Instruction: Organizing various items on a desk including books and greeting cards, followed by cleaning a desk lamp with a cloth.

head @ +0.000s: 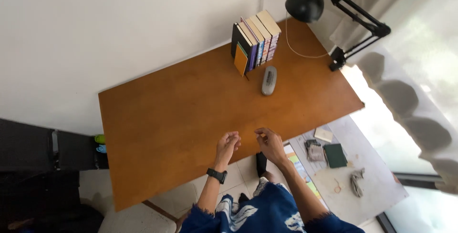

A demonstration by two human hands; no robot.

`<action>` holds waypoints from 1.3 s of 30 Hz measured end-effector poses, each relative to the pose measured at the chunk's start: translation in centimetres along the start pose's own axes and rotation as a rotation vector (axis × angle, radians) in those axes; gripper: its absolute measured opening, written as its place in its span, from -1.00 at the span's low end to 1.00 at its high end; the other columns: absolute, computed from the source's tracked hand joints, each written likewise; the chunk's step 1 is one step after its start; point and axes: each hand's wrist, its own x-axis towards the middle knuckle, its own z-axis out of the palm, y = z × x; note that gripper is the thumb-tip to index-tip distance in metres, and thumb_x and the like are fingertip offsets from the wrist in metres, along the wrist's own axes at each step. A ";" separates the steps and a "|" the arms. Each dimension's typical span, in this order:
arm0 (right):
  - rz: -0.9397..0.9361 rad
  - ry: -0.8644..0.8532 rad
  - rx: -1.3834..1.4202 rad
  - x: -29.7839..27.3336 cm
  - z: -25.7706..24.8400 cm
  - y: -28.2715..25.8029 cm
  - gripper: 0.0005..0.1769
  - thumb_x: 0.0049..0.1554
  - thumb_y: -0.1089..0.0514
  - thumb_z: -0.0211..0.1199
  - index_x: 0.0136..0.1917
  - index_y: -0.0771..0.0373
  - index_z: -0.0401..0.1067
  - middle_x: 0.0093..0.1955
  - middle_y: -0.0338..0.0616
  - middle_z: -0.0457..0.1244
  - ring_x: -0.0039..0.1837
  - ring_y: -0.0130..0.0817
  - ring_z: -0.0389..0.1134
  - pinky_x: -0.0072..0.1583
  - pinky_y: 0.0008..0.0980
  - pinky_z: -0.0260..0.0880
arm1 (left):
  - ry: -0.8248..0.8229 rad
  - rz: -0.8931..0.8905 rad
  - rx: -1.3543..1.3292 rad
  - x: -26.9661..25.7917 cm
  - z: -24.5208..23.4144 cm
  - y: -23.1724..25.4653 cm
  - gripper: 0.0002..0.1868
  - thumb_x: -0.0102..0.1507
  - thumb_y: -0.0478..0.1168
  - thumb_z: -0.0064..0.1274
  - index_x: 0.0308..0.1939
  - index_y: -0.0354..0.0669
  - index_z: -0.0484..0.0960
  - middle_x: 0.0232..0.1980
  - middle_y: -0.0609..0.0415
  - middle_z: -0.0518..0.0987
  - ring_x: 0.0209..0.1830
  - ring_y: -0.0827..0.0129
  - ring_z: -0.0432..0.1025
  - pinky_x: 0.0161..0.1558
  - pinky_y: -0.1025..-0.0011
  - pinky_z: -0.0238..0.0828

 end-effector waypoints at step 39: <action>0.049 0.073 -0.376 34.3 5.8 5.2 -0.73 0.24 -0.02 0.23 -0.12 0.21 0.38 -0.10 0.01 0.37 -0.14 0.14 0.42 -0.17 0.06 0.41 | -0.016 -0.018 -0.041 29.8 9.5 11.2 0.03 0.31 0.47 -0.61 0.63 -0.19 -0.15 0.70 -0.05 -0.20 0.69 0.20 -0.33 0.57 0.16 -0.37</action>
